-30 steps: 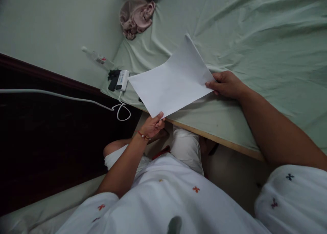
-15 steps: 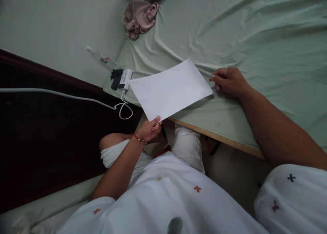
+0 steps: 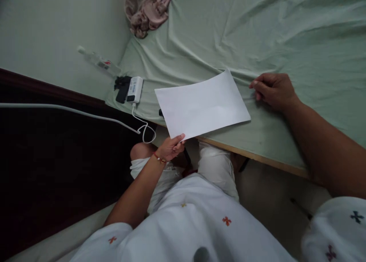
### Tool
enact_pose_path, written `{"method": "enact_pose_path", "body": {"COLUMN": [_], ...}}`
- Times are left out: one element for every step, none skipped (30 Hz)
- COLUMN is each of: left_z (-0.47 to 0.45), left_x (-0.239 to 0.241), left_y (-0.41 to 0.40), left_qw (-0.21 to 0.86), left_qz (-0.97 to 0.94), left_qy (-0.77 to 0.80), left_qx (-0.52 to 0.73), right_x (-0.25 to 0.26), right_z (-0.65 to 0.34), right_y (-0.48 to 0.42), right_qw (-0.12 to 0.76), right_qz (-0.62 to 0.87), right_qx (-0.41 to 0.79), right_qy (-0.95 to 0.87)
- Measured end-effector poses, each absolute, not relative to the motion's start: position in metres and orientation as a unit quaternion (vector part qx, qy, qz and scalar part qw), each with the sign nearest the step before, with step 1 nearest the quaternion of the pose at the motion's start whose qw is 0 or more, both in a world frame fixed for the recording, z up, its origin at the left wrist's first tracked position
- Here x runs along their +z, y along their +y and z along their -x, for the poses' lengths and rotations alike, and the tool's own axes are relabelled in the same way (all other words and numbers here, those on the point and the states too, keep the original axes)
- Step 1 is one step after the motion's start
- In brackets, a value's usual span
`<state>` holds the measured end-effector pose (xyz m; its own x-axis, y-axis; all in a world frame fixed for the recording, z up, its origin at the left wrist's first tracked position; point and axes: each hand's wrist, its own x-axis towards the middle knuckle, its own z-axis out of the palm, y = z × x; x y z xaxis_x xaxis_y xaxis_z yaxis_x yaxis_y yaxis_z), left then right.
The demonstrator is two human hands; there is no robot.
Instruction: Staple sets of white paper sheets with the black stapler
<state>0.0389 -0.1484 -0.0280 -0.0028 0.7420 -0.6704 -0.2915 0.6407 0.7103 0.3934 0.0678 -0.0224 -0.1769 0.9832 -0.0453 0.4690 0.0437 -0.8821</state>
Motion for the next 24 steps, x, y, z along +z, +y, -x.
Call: {"method": "enact_pose_path", "body": {"left_z": [-0.036,-0.033,-0.031,-0.028,-0.025,-0.022,-0.020,-0.017,-0.015,-0.013,-0.012,-0.011,-0.011,-0.011,-0.012,-0.013,-0.014,-0.015,-0.015,-0.014,-0.013,-0.011,-0.009,-0.007], "left_x": [-0.029,-0.029,-0.029,-0.029,-0.028,-0.027,-0.026,-0.024,-0.024,-0.023,-0.024,-0.024,-0.026,-0.028,-0.029,-0.031,-0.033,-0.035,-0.036,-0.037,-0.037,-0.037,-0.038,-0.038], "left_y": [-0.148,-0.148,-0.148,-0.147,-0.146,-0.145,-0.144,-0.142,-0.141,-0.140,-0.139,-0.139,-0.138,-0.139,-0.139,-0.140,-0.141,-0.143,-0.144,-0.145,-0.146,-0.146,-0.146,-0.145], "left_qw": [0.686,0.693,0.700,0.707,0.715,0.722,0.728,0.734,0.740,0.746,0.751,0.755,0.757,0.756,0.753,0.749,0.746,0.743,0.742,0.742,0.742,0.744,0.746,0.749], "left_qz": [-0.189,-0.191,-0.192,-0.194,-0.195,-0.197,-0.199,-0.202,-0.205,-0.210,-0.215,-0.221,-0.226,-0.227,-0.226,-0.222,-0.216,-0.211,-0.207,-0.205,-0.206,-0.208,-0.211,-0.215], "left_qy": [0.594,0.590,0.586,0.581,0.576,0.571,0.566,0.561,0.555,0.548,0.540,0.533,0.527,0.526,0.529,0.533,0.538,0.542,0.544,0.545,0.545,0.545,0.543,0.541], "left_qx": [0.374,0.368,0.361,0.353,0.346,0.338,0.331,0.324,0.319,0.315,0.313,0.313,0.314,0.316,0.320,0.324,0.328,0.332,0.333,0.333,0.331,0.327,0.323,0.318], "right_x": [-0.024,-0.026,-0.028,-0.029,-0.029,-0.029,-0.029,-0.028,-0.026,-0.025,-0.024,-0.024,-0.023,-0.022,-0.021,-0.020,-0.017,-0.013,-0.008,-0.001,0.007,0.014,0.021,0.025], "right_z": [-0.393,-0.393,-0.392,-0.392,-0.391,-0.390,-0.388,-0.388,-0.387,-0.386,-0.386,-0.385,-0.384,-0.383,-0.381,-0.378,-0.374,-0.371,-0.368,-0.367,-0.369,-0.373,-0.379,-0.387], "right_y": [0.068,0.068,0.067,0.067,0.066,0.064,0.063,0.061,0.059,0.058,0.057,0.056,0.057,0.058,0.059,0.060,0.060,0.058,0.053,0.044,0.031,0.013,-0.010,-0.037], "right_qw": [0.319,0.324,0.328,0.332,0.335,0.337,0.339,0.342,0.345,0.348,0.347,0.346,0.343,0.337,0.329,0.319,0.308,0.296,0.281,0.276,0.266,0.255,0.265,0.270], "right_qz": [0.562,0.567,0.572,0.576,0.582,0.589,0.596,0.600,0.601,0.601,0.598,0.595,0.595,0.598,0.603,0.608,0.611,0.615,0.618,0.621,0.633,0.636,0.639,0.638], "right_qx": [0.396,0.383,0.371,0.359,0.347,0.338,0.332,0.331,0.333,0.334,0.336,0.335,0.333,0.333,0.335,0.340,0.346,0.349,0.345,0.340,0.315,0.272,0.238,0.233], "right_qy": [-0.652,-0.653,-0.654,-0.655,-0.654,-0.652,-0.648,-0.643,-0.639,-0.638,-0.640,-0.644,-0.647,-0.646,-0.644,-0.643,-0.642,-0.642,-0.648,-0.651,-0.655,-0.675,-0.682,-0.683]}}
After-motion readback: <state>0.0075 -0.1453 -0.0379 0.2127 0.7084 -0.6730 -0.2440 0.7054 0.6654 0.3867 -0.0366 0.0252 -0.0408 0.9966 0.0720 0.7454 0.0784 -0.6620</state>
